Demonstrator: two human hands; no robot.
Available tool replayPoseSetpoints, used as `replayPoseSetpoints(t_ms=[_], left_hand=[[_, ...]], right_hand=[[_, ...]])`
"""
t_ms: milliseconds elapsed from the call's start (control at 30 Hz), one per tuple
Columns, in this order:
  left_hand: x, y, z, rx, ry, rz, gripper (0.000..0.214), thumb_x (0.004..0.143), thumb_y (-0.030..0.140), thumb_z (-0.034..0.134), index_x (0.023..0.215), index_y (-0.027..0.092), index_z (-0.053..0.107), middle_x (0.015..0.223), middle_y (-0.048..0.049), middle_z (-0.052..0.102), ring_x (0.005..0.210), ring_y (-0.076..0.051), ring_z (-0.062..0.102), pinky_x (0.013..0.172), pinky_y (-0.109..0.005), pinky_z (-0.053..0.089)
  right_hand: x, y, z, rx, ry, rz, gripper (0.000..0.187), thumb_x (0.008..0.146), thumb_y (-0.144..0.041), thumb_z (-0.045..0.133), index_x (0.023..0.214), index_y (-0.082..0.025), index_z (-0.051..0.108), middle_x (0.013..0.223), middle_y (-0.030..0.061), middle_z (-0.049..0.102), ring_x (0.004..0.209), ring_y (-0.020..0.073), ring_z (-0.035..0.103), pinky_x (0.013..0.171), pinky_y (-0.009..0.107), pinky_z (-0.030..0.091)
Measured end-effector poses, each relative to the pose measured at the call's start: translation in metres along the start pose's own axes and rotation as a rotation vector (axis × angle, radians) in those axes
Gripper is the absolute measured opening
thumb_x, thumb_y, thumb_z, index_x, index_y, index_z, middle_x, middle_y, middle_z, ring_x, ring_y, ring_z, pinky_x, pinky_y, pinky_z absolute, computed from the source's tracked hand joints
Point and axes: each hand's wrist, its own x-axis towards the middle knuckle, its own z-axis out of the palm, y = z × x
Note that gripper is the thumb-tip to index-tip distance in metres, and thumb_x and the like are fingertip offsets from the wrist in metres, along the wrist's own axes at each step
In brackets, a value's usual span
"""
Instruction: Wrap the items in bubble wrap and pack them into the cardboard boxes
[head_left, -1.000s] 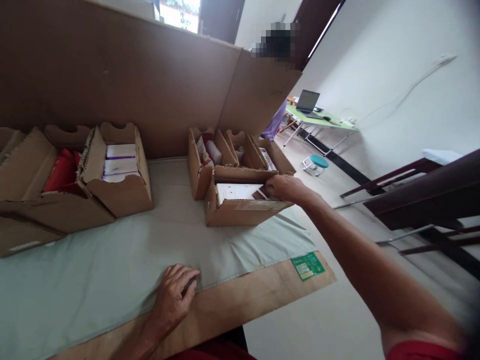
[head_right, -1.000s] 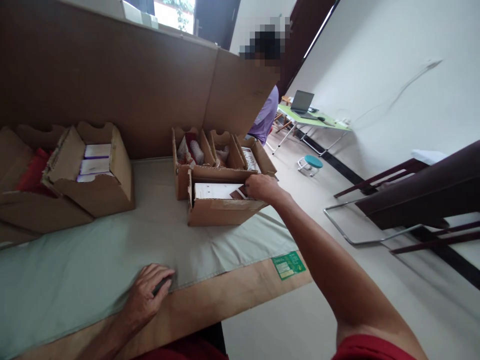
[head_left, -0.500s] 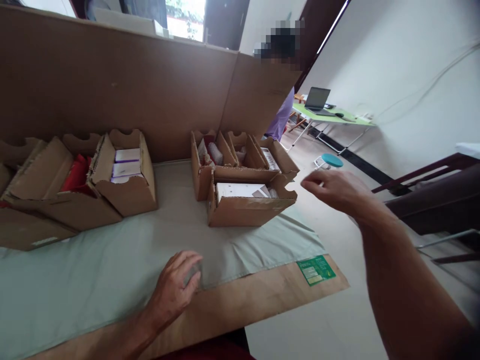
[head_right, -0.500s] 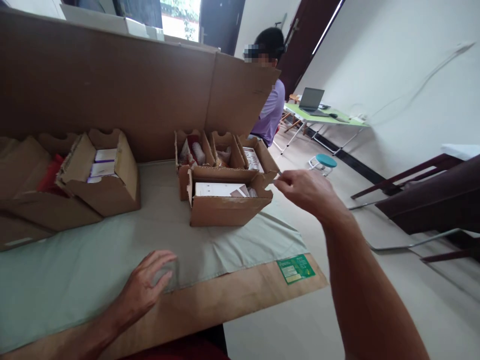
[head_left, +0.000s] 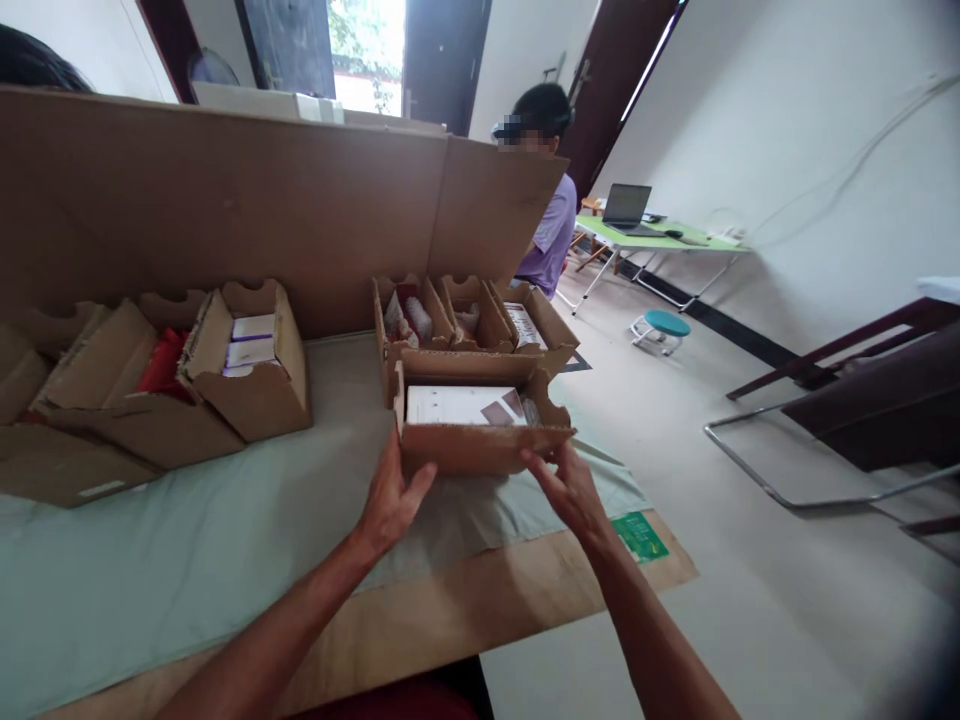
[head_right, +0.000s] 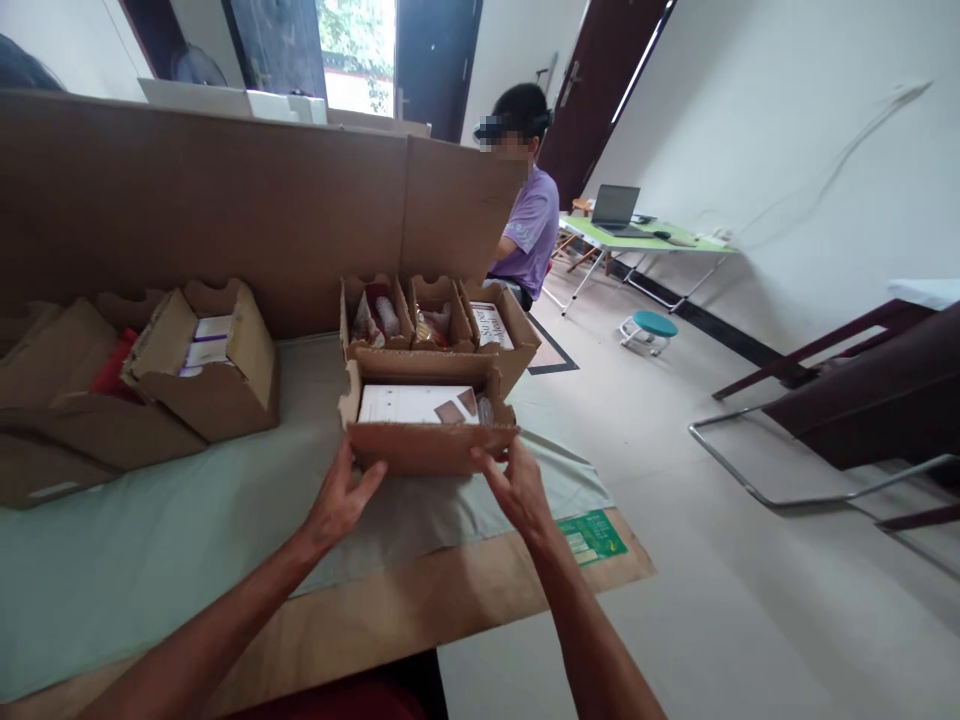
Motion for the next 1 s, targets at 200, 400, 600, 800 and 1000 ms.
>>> replayPoseSetpoints(t_ms=[200, 400, 600, 800, 1000], left_hand=[[-0.100, -0.003, -0.085, 0.025, 0.170, -0.197, 0.048, 0.100, 0.047, 0.054, 0.142, 0.024, 0.048, 0.135, -0.0123, 0.062, 0.130, -0.027, 0.058, 0.112, -0.047, 0.045], [-0.066, 0.027, -0.122, 0.056, 0.293, -0.086, 0.048, 0.096, 0.051, 0.057, 0.131, 0.018, 0.055, 0.122, -0.0116, 0.068, 0.107, -0.025, 0.068, 0.090, -0.037, 0.057], [-0.111, 0.038, -0.107, 0.133, 0.178, -0.023, 0.037, 0.101, 0.045, 0.051, 0.128, 0.022, 0.063, 0.116, -0.0108, 0.072, 0.106, -0.025, 0.068, 0.089, -0.038, 0.059], [-0.126, 0.030, -0.155, 0.263, 0.392, -0.070, 0.034, 0.098, 0.045, 0.055, 0.119, 0.020, 0.064, 0.111, -0.0099, 0.075, 0.101, -0.026, 0.072, 0.089, -0.038, 0.058], [-0.099, 0.036, -0.108, 0.239, 0.253, 0.108, 0.046, 0.098, 0.040, 0.055, 0.141, 0.022, 0.053, 0.136, -0.0142, 0.065, 0.124, -0.029, 0.064, 0.103, -0.045, 0.054]], right_hand=[[-0.066, -0.054, 0.046, 0.015, -0.094, -0.130, 0.039, 0.091, -0.057, 0.057, 0.105, -0.024, 0.069, 0.088, 0.0076, 0.073, 0.065, 0.0227, 0.060, 0.058, 0.035, 0.049], [-0.040, -0.106, 0.053, -0.024, -0.060, -0.240, 0.041, 0.088, -0.060, 0.056, 0.098, -0.022, 0.066, 0.087, 0.0091, 0.072, 0.066, 0.0227, 0.061, 0.061, 0.036, 0.051], [-0.098, -0.084, 0.019, -0.153, 0.080, -0.186, 0.041, 0.085, -0.069, 0.059, 0.097, -0.030, 0.067, 0.064, 0.0041, 0.064, 0.042, 0.0225, 0.046, 0.047, 0.041, 0.043], [-0.087, -0.116, 0.079, 0.057, -0.124, -0.224, 0.042, 0.089, -0.062, 0.055, 0.106, -0.025, 0.068, 0.084, 0.0078, 0.073, 0.054, 0.0218, 0.056, 0.048, 0.035, 0.045], [-0.072, -0.075, 0.044, 0.077, 0.018, -0.184, 0.042, 0.087, -0.058, 0.062, 0.109, -0.023, 0.064, 0.108, 0.0127, 0.075, 0.098, 0.0328, 0.070, 0.074, 0.040, 0.056]])
